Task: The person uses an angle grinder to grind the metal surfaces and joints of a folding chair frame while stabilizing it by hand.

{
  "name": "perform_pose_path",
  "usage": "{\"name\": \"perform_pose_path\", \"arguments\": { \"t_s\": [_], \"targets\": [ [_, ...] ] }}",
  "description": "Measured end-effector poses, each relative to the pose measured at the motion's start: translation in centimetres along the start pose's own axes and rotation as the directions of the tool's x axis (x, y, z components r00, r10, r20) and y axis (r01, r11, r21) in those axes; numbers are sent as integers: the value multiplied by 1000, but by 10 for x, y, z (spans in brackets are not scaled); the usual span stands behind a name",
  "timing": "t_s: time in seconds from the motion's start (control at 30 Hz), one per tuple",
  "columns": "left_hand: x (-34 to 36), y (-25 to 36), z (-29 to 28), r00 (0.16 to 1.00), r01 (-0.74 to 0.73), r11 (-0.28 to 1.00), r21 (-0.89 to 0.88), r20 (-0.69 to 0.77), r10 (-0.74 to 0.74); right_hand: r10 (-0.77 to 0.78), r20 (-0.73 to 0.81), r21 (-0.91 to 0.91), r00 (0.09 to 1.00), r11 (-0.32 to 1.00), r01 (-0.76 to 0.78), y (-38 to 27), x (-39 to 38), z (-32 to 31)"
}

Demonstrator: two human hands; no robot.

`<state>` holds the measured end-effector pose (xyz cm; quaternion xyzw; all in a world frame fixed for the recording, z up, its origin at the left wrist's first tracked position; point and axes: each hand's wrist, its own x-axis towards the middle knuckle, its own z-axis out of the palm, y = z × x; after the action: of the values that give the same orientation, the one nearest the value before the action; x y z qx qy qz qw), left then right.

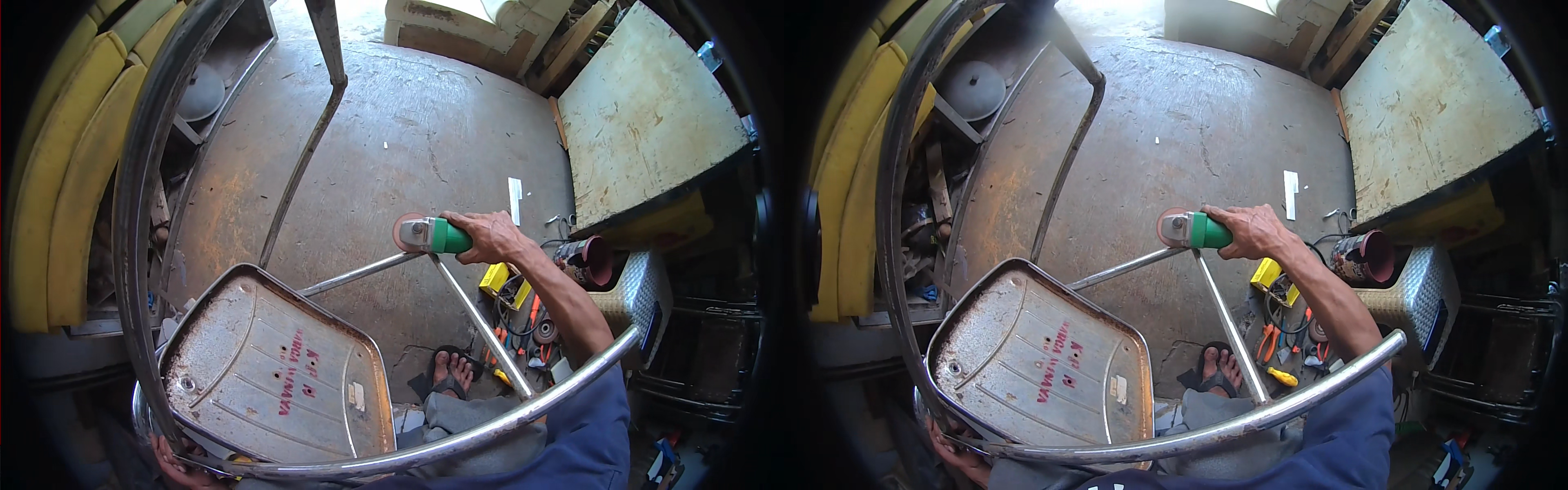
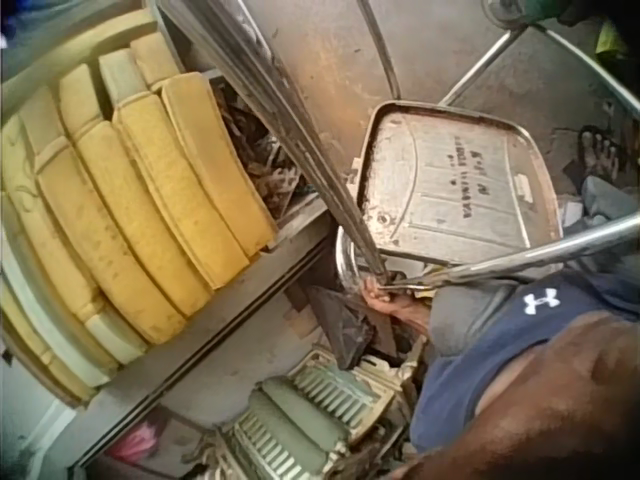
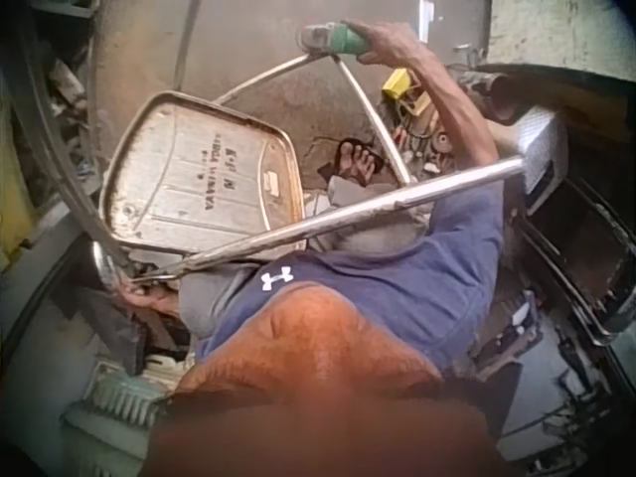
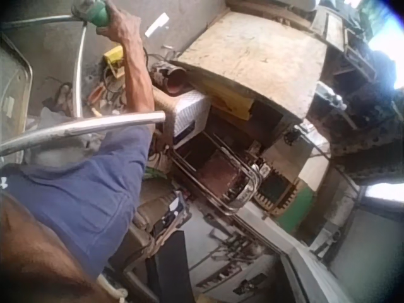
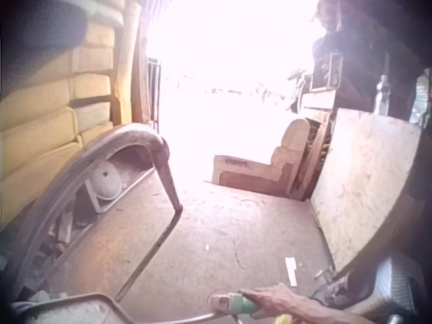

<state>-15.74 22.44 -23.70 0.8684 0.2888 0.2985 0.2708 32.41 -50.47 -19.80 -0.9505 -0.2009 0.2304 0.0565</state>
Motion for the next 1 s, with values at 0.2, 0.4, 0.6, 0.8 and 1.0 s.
{"name": "perform_pose_path", "arguments": {
  "t_s": [0.2,0.4,0.6,0.8,1.0],
  "targets": [
    [3,31,0,999,36,993,-110,28,-33,104,-37,-71,994,992,-106,0,-9,-4],
    [0,34,11,989,-124,990,-61,-89,118,486,-304,456,820,829,-323,-19,-85,39],
    [13,-10,7,972,230,935,-270,13,-235,693,-46,797,719,460,-393,-73,-164,132],
    [36,5,14,969,243,931,-272,36,-243,453,-63,935,889,338,-106,-135,-111,171],
    [46,19,32,972,233,927,-295,51,-228,551,10,922,834,318,-221,-162,-82,145]
  ]
}}
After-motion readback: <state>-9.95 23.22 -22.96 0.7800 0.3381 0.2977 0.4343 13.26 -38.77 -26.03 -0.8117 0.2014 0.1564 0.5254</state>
